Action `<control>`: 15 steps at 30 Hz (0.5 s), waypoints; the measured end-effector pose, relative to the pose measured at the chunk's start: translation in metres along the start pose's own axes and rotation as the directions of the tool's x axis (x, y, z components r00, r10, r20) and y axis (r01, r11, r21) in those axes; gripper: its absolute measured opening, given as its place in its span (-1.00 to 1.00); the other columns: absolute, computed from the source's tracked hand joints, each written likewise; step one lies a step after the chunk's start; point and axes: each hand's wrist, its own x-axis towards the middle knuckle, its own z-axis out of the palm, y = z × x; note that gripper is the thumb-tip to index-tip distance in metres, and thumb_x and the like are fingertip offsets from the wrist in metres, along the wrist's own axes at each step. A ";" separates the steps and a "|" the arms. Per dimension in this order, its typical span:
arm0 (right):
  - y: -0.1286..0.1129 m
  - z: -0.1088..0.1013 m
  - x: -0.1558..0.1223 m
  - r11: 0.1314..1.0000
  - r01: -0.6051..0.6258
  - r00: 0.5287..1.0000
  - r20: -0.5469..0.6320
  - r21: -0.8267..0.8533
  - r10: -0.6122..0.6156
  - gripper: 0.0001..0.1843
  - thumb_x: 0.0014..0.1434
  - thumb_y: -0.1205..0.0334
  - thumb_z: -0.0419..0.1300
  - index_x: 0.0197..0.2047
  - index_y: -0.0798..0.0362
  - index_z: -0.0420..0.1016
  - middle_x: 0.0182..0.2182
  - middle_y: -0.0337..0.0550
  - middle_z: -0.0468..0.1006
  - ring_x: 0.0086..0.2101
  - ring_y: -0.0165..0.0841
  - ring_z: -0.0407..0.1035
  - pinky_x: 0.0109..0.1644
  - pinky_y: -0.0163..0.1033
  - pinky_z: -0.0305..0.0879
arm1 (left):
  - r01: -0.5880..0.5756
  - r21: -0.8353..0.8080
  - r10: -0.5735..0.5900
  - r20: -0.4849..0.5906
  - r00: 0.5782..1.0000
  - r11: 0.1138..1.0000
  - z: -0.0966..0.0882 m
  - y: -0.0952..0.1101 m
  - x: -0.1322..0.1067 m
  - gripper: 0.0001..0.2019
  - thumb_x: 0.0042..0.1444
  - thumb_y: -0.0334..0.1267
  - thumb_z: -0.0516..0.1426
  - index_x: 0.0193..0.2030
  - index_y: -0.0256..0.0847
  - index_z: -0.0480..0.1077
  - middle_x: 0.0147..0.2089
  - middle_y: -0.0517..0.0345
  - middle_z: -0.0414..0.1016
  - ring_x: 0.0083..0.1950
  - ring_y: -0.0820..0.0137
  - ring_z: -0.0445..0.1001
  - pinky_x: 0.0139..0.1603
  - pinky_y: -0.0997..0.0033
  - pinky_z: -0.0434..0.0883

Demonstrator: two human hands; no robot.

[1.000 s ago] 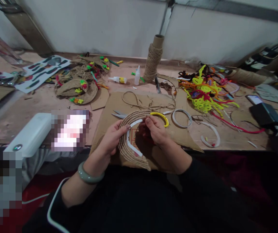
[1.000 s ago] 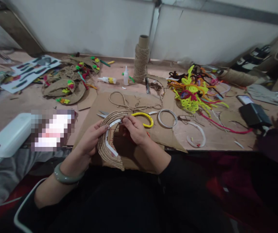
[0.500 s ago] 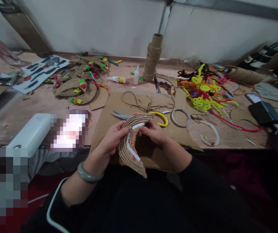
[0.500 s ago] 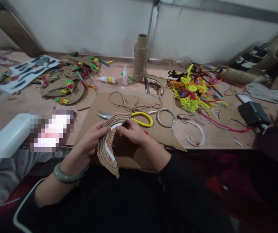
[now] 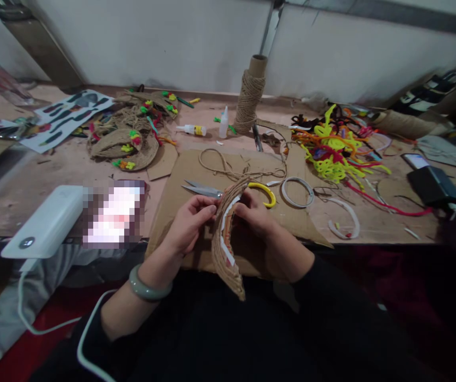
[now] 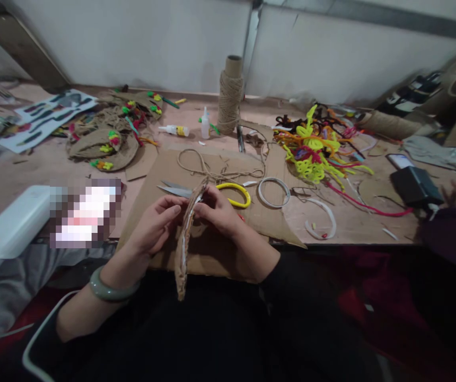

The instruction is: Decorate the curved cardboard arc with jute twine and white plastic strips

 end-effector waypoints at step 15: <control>0.001 0.008 0.002 0.928 -0.101 0.995 -0.026 -0.359 0.098 -0.50 -0.07 -0.11 0.30 -0.18 0.04 0.31 -0.34 -0.25 0.41 -0.37 -0.42 0.29 -0.28 -0.25 0.25 | -0.141 0.222 0.164 -0.089 0.982 0.965 0.002 0.001 -0.005 -0.85 -0.17 -0.22 0.34 -0.48 -0.23 0.51 -0.48 0.19 0.52 -0.41 0.46 0.43 -0.28 0.46 0.41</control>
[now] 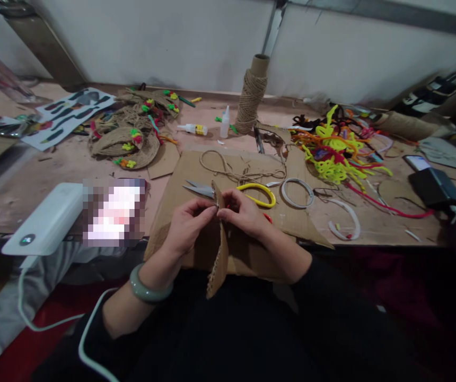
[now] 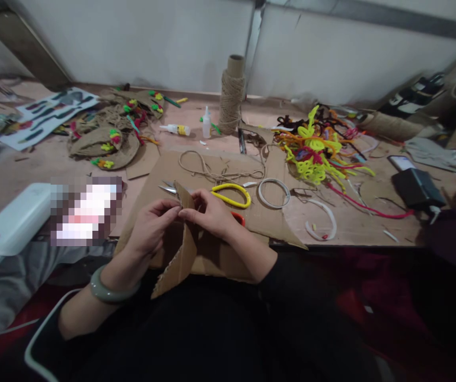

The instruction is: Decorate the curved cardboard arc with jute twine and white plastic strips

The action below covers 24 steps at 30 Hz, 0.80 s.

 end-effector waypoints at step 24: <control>-0.006 -0.005 0.001 0.982 0.132 0.989 0.090 -0.137 -0.120 -0.76 0.16 0.10 -0.01 -0.29 0.04 0.39 -0.34 -0.18 0.47 -0.26 -0.33 0.34 -0.11 -0.19 0.25 | 0.039 0.013 -0.039 -0.001 0.999 0.999 -0.005 -0.009 0.003 -0.81 -0.13 -0.20 0.33 -0.41 -0.25 0.51 -0.43 0.17 0.54 -0.39 0.45 0.47 -0.25 0.44 0.42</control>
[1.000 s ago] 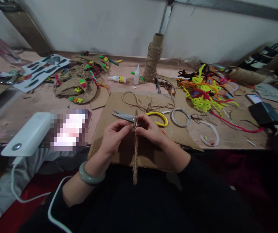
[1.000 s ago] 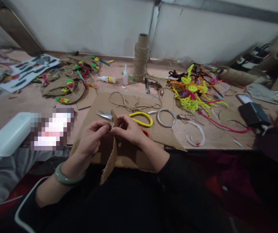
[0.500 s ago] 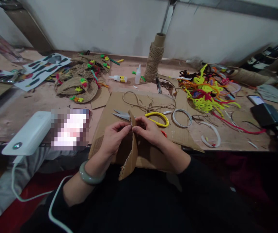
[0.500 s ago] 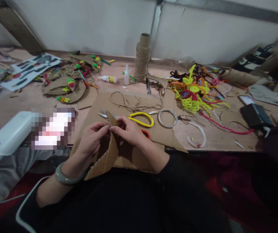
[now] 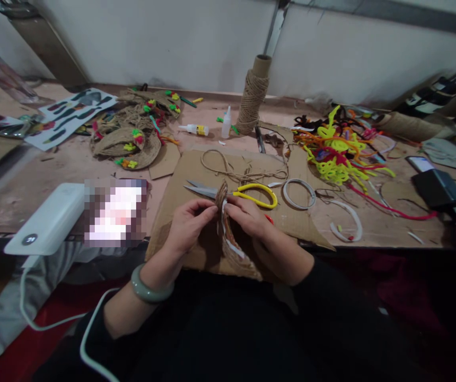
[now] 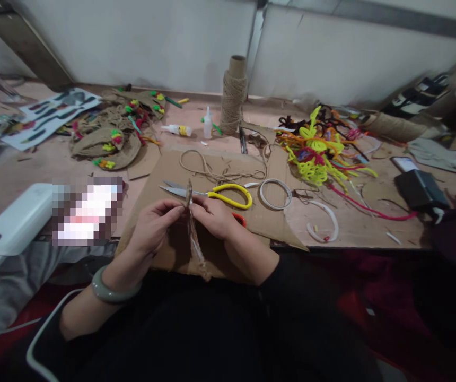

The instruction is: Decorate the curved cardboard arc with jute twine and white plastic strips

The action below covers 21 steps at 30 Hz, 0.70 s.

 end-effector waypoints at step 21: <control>0.002 -0.016 -0.002 0.934 -0.177 0.983 0.006 0.310 0.184 -0.59 0.08 -0.16 0.17 -0.28 0.05 0.41 -0.51 -0.28 0.43 -0.59 -0.52 0.25 -0.56 -0.37 0.13 | 0.122 -0.187 -0.124 0.005 0.992 0.975 -0.003 0.007 0.007 -0.77 -0.20 -0.25 0.35 -0.41 -0.27 0.45 -0.45 0.23 0.49 -0.44 0.52 0.40 -0.36 0.53 0.35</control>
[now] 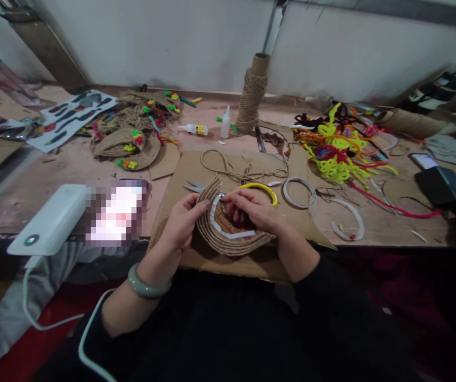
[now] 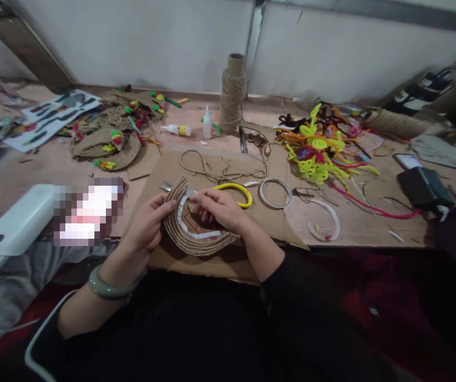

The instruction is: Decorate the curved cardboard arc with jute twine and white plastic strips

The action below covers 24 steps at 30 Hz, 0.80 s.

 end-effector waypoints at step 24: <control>-0.034 0.018 -0.016 0.511 -0.028 0.969 -0.150 -0.859 -0.198 -0.62 0.21 0.17 0.12 0.07 0.10 0.42 -0.23 -0.04 0.61 -0.22 -0.20 0.48 -0.15 -0.11 0.33 | 0.005 0.077 -0.012 0.093 0.996 0.997 0.004 -0.001 -0.004 -0.75 -0.20 -0.23 0.35 -0.40 -0.28 0.44 -0.44 0.22 0.49 -0.42 0.53 0.39 -0.35 0.53 0.34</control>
